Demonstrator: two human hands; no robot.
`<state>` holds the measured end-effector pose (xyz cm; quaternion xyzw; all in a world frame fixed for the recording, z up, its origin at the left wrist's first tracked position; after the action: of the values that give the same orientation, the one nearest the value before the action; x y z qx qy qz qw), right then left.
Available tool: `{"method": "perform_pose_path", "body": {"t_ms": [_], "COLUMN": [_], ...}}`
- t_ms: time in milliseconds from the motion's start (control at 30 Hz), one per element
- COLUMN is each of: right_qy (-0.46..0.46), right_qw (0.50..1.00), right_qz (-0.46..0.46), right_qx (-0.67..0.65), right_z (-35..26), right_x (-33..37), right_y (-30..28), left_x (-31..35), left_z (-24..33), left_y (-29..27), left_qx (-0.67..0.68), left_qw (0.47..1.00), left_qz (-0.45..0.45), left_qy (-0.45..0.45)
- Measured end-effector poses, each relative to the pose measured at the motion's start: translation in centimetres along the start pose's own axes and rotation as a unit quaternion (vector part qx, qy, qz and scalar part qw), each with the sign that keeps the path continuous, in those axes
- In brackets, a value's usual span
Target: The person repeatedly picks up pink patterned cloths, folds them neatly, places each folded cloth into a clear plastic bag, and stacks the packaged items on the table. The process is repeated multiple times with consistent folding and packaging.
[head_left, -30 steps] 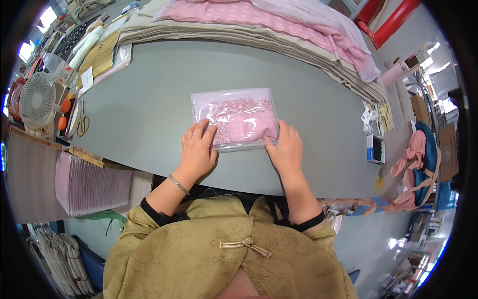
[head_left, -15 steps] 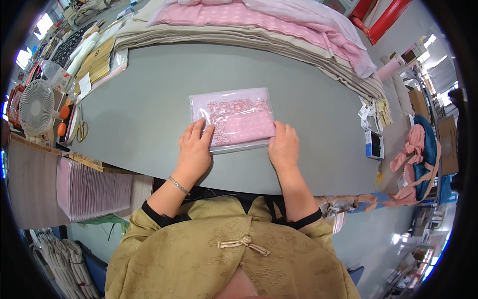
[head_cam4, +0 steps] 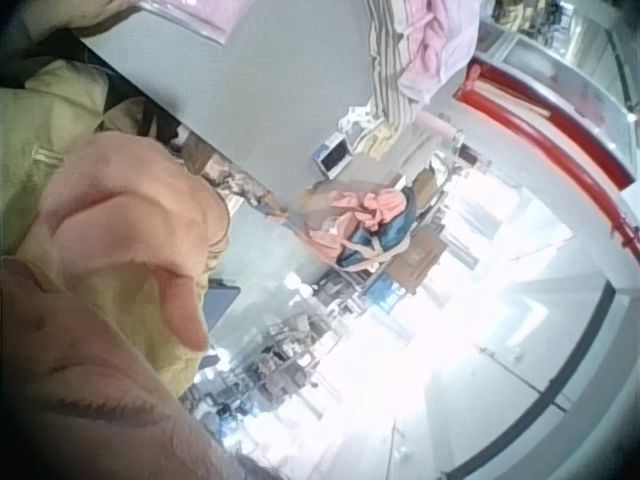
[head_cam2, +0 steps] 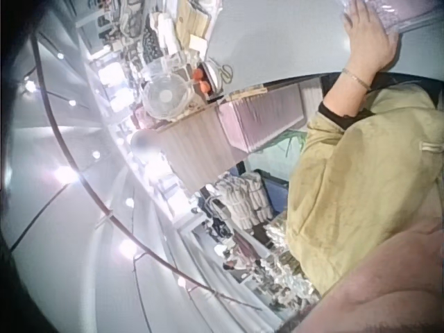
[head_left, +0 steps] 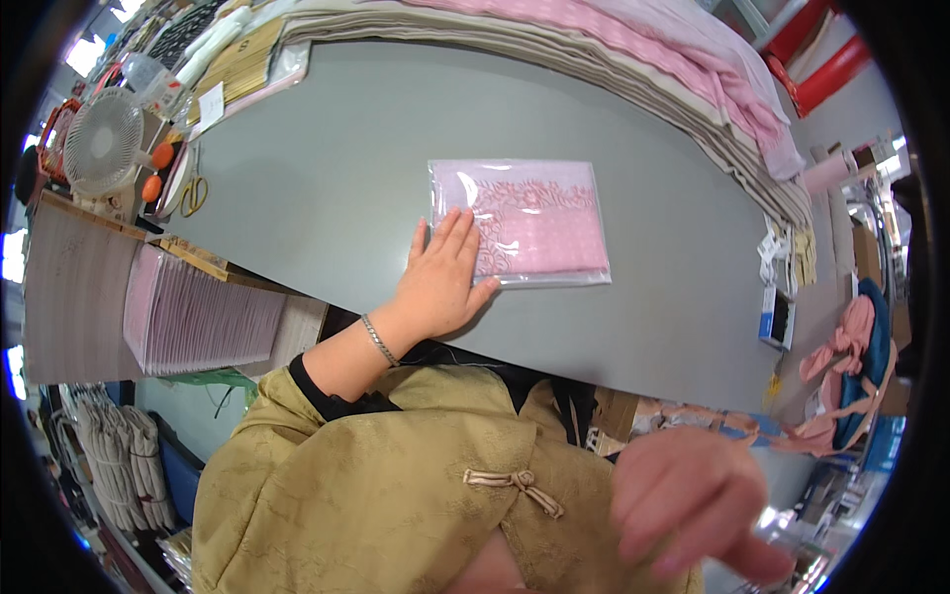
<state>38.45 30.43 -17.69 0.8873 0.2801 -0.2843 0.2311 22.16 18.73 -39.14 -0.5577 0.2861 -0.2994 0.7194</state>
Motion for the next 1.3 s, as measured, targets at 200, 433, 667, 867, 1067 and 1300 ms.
{"method": "perform_pose_path", "body": {"t_ms": [200,433,667,867,1067,1300], "right_qy": [-0.172,-0.143,0.105,0.131,0.137,0.357], "right_qw": [0.973,0.990,0.843,0.849,0.834,0.753], "right_qz": [0.107,-0.013,0.517,0.504,0.527,0.409], "right_qx": [0.109,-0.012,-0.106,-0.091,-0.086,0.374], "right_z": [-1.1,-1.2,7.8,8.0,9.0,12.0], "right_x": [-3.0,1.2,8.7,8.4,9.5,10.3], "right_y": [2.7,-0.5,-11.4,-11.6,-12.3,-12.6], "left_x": [0.4,0.5,0.6,0.8,-2.3,-5.2], "left_z": [-0.6,-1.0,-0.6,0.0,1.0,2.1], "left_y": [1.0,1.1,0.5,-2.0,-3.2,1.3], "left_qx": [0.032,0.029,0.052,0.054,0.141,-0.045], "left_qw": [0.999,0.999,0.998,0.998,0.982,0.995], "left_qz": [0.023,0.009,0.006,0.003,0.070,0.024], "left_qy": [-0.006,-0.009,-0.047,-0.043,0.103,0.086]}}
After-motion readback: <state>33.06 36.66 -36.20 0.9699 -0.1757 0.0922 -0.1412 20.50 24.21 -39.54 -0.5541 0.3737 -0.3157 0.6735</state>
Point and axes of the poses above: each hand's wrist, its own x-axis away from the middle knuckle, its own y-axis out of the palm, z = x × y, the point moved 7 cm from there along -x, towards the middle knuckle, and after that the axes turned 3 degrees about -x, right-handed, at the moved point
